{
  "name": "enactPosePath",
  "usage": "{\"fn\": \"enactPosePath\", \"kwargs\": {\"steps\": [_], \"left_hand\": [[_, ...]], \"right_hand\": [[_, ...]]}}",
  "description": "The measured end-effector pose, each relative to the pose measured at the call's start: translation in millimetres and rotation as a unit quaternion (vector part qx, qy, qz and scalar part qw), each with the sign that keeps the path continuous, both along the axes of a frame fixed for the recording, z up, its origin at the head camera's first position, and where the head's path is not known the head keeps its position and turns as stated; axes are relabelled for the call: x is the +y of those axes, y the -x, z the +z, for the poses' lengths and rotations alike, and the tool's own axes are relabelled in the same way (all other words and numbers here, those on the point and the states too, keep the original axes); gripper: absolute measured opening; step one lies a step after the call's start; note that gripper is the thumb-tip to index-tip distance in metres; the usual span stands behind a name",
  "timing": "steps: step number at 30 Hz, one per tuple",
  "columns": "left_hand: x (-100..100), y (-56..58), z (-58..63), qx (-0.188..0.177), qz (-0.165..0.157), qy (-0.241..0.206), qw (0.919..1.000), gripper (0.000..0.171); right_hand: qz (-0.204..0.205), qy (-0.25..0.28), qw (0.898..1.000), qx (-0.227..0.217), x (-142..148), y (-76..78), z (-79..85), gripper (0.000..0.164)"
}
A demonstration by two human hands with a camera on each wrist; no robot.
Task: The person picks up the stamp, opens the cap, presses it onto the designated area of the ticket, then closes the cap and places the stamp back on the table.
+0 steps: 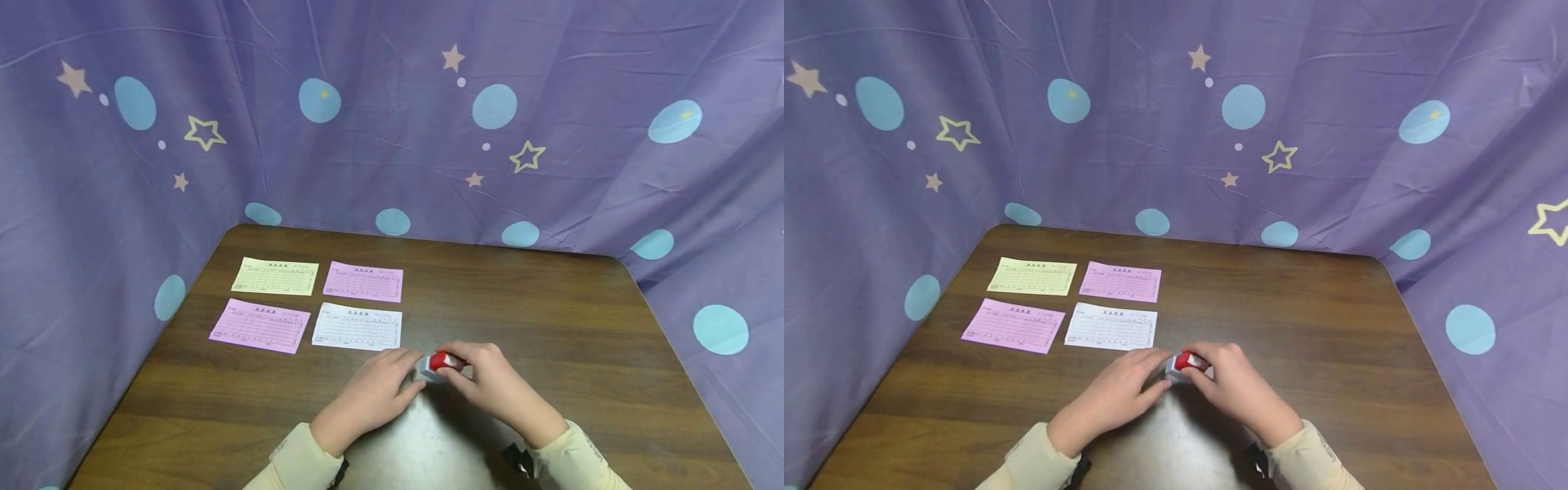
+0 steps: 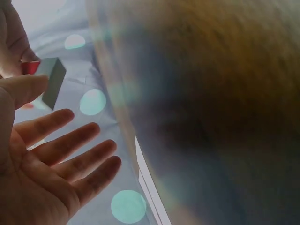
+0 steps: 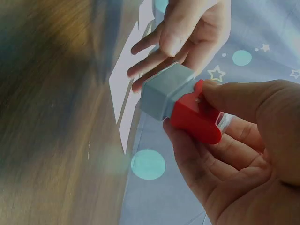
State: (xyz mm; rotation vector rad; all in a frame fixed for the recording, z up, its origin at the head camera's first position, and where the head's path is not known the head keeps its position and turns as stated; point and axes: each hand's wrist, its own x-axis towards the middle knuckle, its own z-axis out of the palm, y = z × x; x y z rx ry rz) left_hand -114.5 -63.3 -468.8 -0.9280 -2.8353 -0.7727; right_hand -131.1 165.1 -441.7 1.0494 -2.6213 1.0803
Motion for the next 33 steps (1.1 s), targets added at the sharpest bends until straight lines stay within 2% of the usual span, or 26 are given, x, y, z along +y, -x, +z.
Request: {"fn": "enactPosePath", "kwargs": {"steps": [6, 10, 14, 20, 33], "left_hand": [[2.5, 3.2, -1.8, 0.039, -0.002, -0.013, 0.9991, 0.034], [4.6, 3.9, -0.8, 0.043, -0.003, -0.024, 0.9988, 0.032], [5.9, 4.4, 1.5, 0.025, -0.002, -0.037, 0.999, 0.03], [5.7, 4.7, 2.4, -0.019, -0.002, -0.079, 0.9967, 0.026], [7.0, 5.0, 5.5, -0.042, -0.01, -0.116, 0.9923, 0.021]], "right_hand": [[0.008, 0.013, 1.0, 0.001, -1.2, -1.5, 4.1, 0.02], [0.007, 0.012, 1.0, 0.001, -1.0, -2.1, 5.5, 0.021], [0.007, 0.012, 1.0, 0.001, -0.5, -2.5, 7.1, 0.021], [0.014, 0.01, 1.0, 0.007, 1.4, -3.2, 10.3, 0.021], [0.035, -0.001, 0.999, 0.012, 6.2, -2.2, 12.2, 0.025]]}}
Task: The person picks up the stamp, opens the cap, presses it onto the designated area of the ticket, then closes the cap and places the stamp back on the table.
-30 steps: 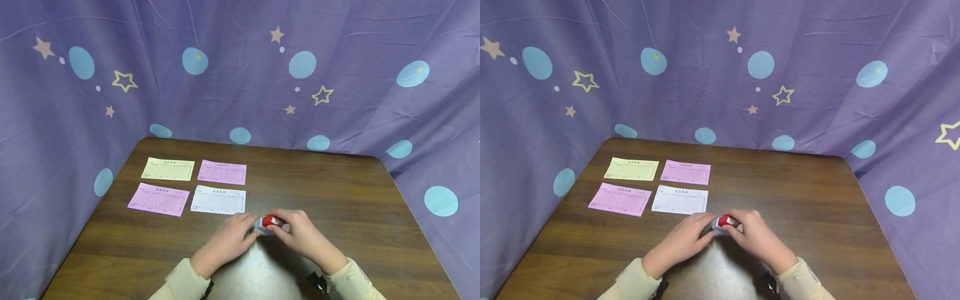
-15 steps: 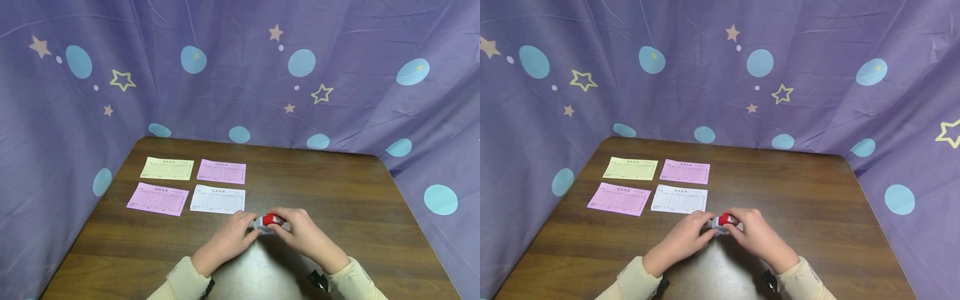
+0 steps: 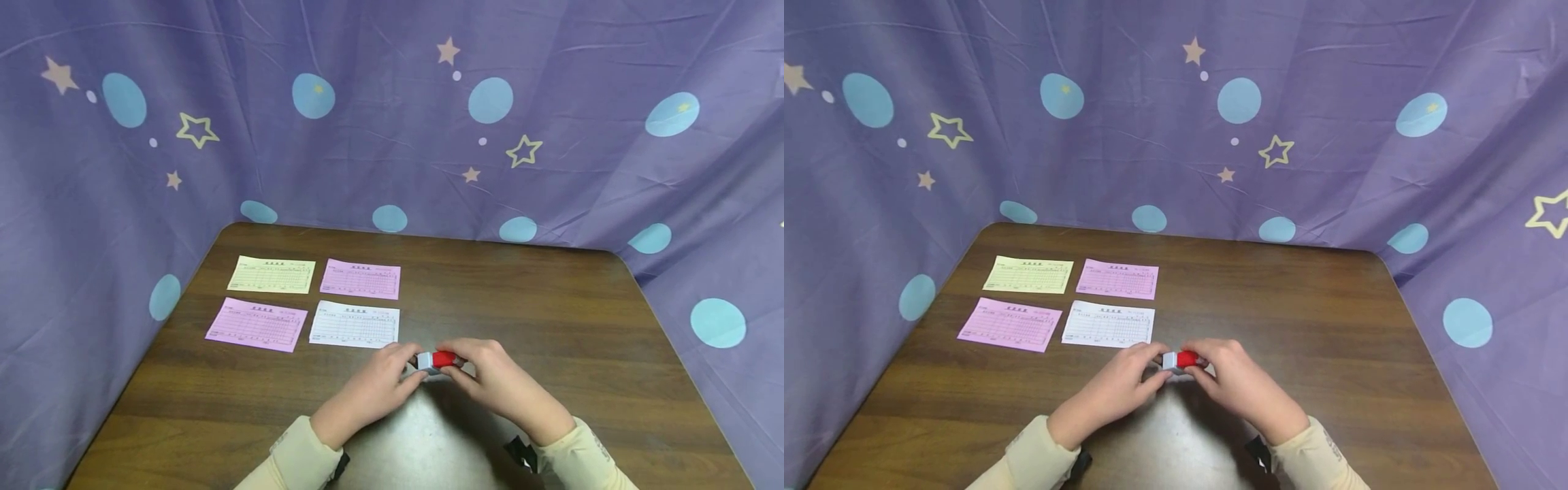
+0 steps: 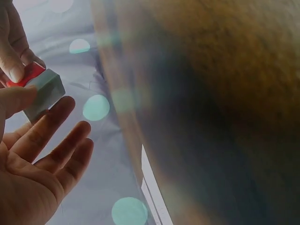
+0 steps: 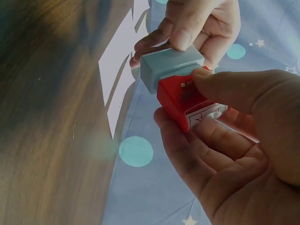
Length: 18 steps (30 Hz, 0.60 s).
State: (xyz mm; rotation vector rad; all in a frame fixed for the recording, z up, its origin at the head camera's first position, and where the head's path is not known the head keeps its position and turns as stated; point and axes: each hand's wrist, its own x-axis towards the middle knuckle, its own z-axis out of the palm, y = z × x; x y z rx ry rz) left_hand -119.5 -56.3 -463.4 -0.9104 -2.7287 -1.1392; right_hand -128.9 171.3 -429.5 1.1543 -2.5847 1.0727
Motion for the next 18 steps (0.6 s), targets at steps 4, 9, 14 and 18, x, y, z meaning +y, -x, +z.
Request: {"fn": "enactPosePath", "kwargs": {"steps": [4, 9, 14, 18], "left_hand": [[0.8, 2.0, 0.0, -0.031, -0.004, -0.029, 0.9991, 0.023], [2.3, 3.9, 0.6, -0.085, 0.0, -0.075, 0.9936, 0.025], [4.0, 3.7, 1.2, -0.076, 0.013, -0.077, 0.9941, 0.025], [5.7, 3.4, 2.2, -0.071, 0.026, -0.064, 0.9951, 0.027]], "right_hand": [[0.003, 0.004, 1.0, -0.003, -0.3, 0.0, 0.7, 0.023], [0.001, 0.007, 1.0, -0.003, -1.1, 0.0, 0.2, 0.023], [-0.001, 0.01, 1.0, 0.0, -2.7, 0.1, -1.1, 0.023], [0.001, 0.013, 1.0, 0.0, -4.0, -0.1, -1.8, 0.023]]}}
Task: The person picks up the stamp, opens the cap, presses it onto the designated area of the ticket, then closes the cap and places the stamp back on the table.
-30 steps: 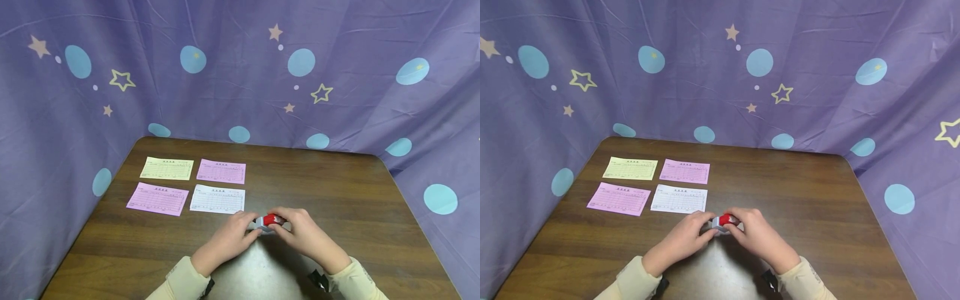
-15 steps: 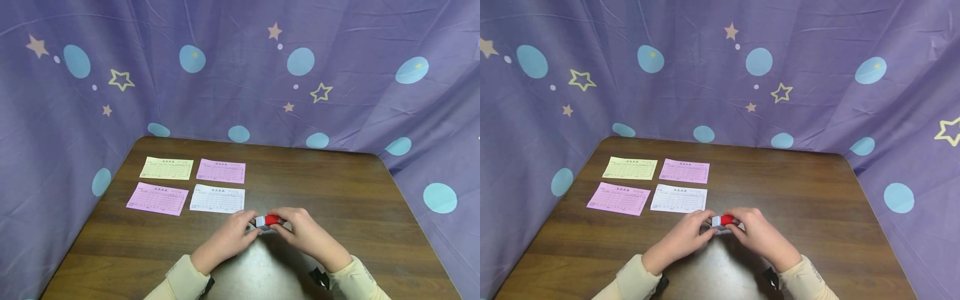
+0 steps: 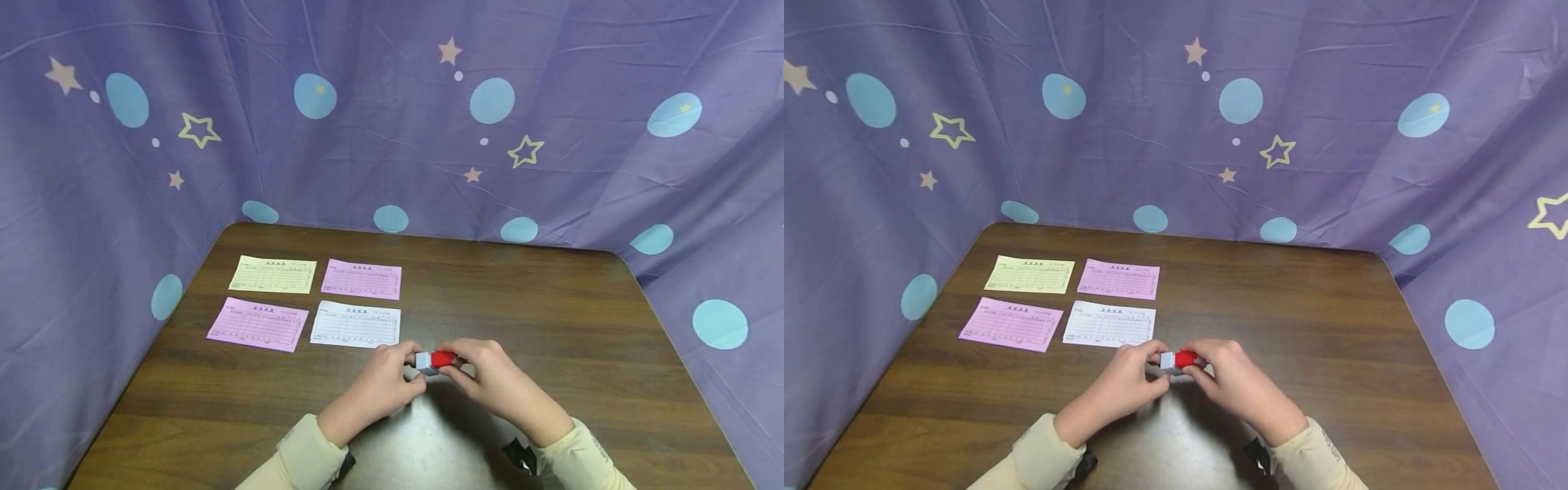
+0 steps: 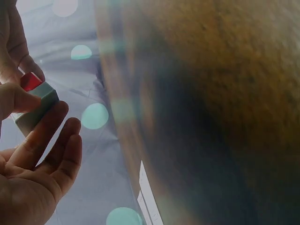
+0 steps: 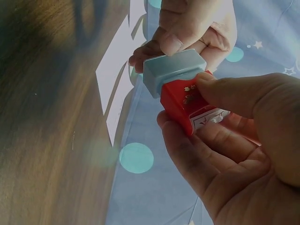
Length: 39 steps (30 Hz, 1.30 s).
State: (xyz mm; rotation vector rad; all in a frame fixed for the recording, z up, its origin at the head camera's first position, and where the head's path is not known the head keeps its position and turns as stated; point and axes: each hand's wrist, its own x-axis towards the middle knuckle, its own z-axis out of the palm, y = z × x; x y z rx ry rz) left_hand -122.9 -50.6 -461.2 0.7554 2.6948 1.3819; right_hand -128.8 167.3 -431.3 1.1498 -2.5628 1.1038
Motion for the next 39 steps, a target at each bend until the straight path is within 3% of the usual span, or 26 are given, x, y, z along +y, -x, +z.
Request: {"fn": "enactPosePath", "kwargs": {"steps": [13, 30, 39], "left_hand": [[1.6, -0.4, 3.3, -0.002, 0.006, -0.001, 1.0, 0.027], [-0.2, -2.2, 2.2, 0.027, 0.002, -0.013, 0.9995, 0.025], [0.4, -1.8, 1.3, 0.022, 0.015, -0.022, 0.9994, 0.024]], "right_hand": [[0.002, 0.005, 1.0, 0.003, -3.3, -0.6, -2.5, 0.02], [0.014, 0.01, 0.998, 0.057, -5.1, -1.1, -4.0, 0.024], [0.007, 0.013, 0.998, 0.062, -4.7, -0.4, -2.0, 0.024]]}}
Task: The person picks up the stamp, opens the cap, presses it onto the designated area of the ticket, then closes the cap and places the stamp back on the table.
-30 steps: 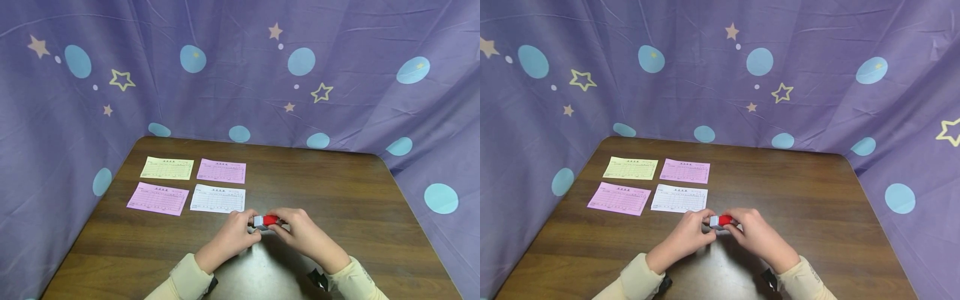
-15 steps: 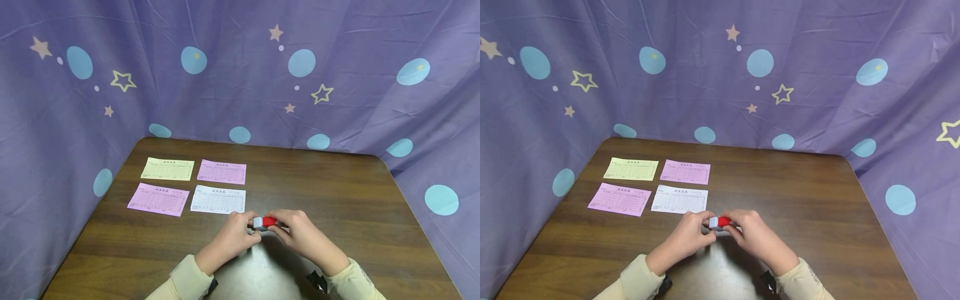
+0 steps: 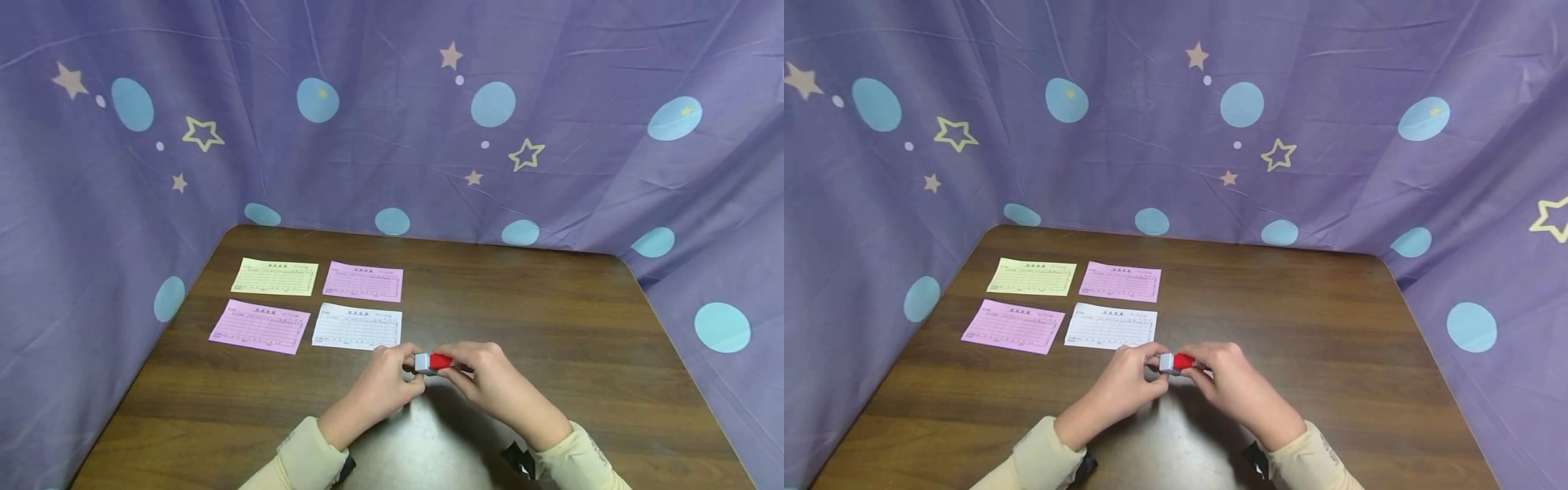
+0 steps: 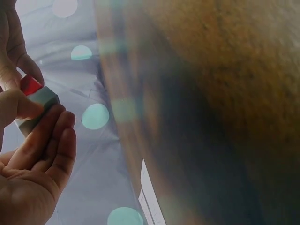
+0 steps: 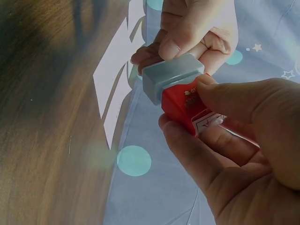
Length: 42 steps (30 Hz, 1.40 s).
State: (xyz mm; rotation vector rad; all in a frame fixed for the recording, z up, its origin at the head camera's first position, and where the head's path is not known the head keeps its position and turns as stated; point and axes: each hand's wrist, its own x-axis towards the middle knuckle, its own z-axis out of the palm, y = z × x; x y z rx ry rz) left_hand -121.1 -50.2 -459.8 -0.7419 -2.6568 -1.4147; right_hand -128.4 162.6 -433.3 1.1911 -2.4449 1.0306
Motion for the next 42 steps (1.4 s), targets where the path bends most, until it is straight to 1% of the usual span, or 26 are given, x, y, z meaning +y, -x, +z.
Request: {"fn": "enactPosePath", "kwargs": {"steps": [7, 14, 17, 24, 29, 33, 42], "left_hand": [[0.7, 1.4, 0.7, -0.021, -0.004, -0.007, 0.9997, 0.025], [1.4, 2.3, 2.0, -0.049, -0.008, -0.026, 0.9984, 0.026], [1.7, 2.3, 1.7, -0.055, -0.006, -0.027, 0.9981, 0.027], [2.7, 2.8, -0.3, -0.042, -0.006, -0.008, 0.9991, 0.029], [2.9, 3.4, -1.4, -0.025, -0.009, 0.006, 0.9996, 0.027], [2.8, 3.1, -1.5, -0.014, -0.012, 0.003, 0.9998, 0.025], [3.2, 2.3, -0.4, -0.007, -0.019, 0.002, 0.9998, 0.027]], "right_hand": [[0.003, 0.001, 1.0, 0.002, 0.7, 0.3, 0.8, 0.027], [0.008, 0.005, 1.0, 0.007, 0.7, 0.7, 1.0, 0.025], [0.009, 0.007, 1.0, 0.005, 0.6, 0.6, 1.2, 0.024], [0.003, 0.004, 1.0, -0.007, 0.2, 0.0, 1.8, 0.024], [-0.003, -0.002, 1.0, -0.005, 0.2, -0.4, 2.4, 0.025], [-0.004, -0.005, 1.0, 0.002, 0.2, -0.5, 2.9, 0.026], [-0.001, -0.004, 1.0, 0.012, 1.1, -1.4, 4.0, 0.025]]}}
